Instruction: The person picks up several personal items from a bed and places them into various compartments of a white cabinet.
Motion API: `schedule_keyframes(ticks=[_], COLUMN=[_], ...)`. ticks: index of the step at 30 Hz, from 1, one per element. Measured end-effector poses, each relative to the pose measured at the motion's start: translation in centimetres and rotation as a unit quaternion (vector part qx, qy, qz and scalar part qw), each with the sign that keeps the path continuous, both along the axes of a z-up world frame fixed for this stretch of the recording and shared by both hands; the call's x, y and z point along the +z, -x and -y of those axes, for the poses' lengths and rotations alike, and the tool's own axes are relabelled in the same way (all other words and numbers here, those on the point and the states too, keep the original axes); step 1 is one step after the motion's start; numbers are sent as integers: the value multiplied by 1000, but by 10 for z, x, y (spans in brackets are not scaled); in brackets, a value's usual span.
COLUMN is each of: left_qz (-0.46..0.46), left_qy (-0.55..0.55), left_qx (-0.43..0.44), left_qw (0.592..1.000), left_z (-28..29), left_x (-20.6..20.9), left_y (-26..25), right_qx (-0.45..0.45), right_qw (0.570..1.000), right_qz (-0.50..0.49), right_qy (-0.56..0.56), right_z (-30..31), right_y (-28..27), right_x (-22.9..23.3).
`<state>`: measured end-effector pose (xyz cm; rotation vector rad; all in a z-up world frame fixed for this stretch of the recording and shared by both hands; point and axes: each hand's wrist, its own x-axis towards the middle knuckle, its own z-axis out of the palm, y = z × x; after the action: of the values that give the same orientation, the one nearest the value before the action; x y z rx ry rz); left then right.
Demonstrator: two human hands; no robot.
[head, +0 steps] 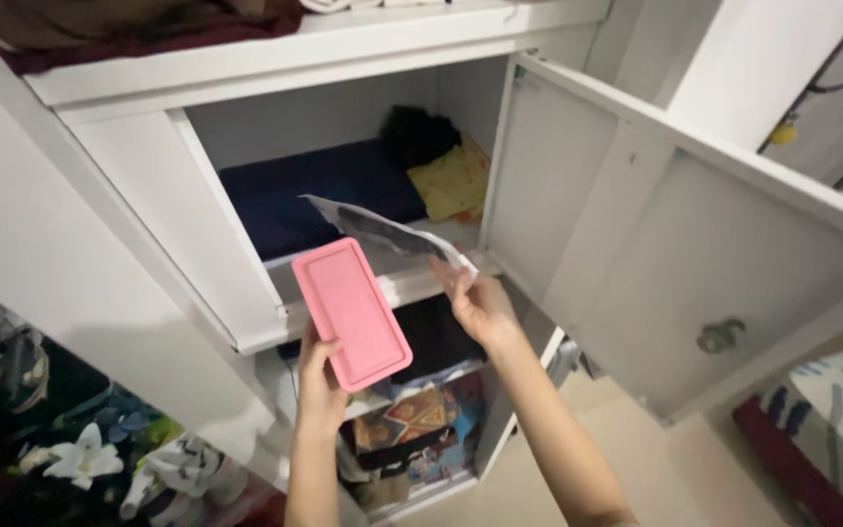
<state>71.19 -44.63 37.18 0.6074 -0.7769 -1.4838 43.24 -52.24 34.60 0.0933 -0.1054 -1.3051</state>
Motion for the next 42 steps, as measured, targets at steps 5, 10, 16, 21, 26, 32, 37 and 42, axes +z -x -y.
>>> schedule_keyframes(ticks=[5,10,16,21,26,32,37,42], left_qz=[-65,-100,-177,-152,-39,73,154,154], left_qy=[-79,-104,-24,-91,-127,-265,-268,-271], left_qx=[-21,-46,-113,-208,-265,-418,-505,-588], left_qw=[995,989,977,962,955,866,806,747], left_z=[-11,-27,-43,-72,-123,-186,-239,-323], left_x=[-37,-52,-73,-106,-163,-192,-182,-177], left_y=[-2,-1,4,28,64,124,219,336], right_qx=[60,60,38,56,17,-76,-77,-41], right_qw=[986,990,988,978,980,946,853,684], right_qz=[154,122,148,200,183,-204,-447,-655], right_qy=[-32,49,2,10,-83,-242,-257,-319], right_z=[-71,-144,-240,-343,-441,-551,-623,-712], right_y=[8,10,26,19,26,75,129,180], right_x=[10,10,-20,-75,-131,-153,-123,-99])
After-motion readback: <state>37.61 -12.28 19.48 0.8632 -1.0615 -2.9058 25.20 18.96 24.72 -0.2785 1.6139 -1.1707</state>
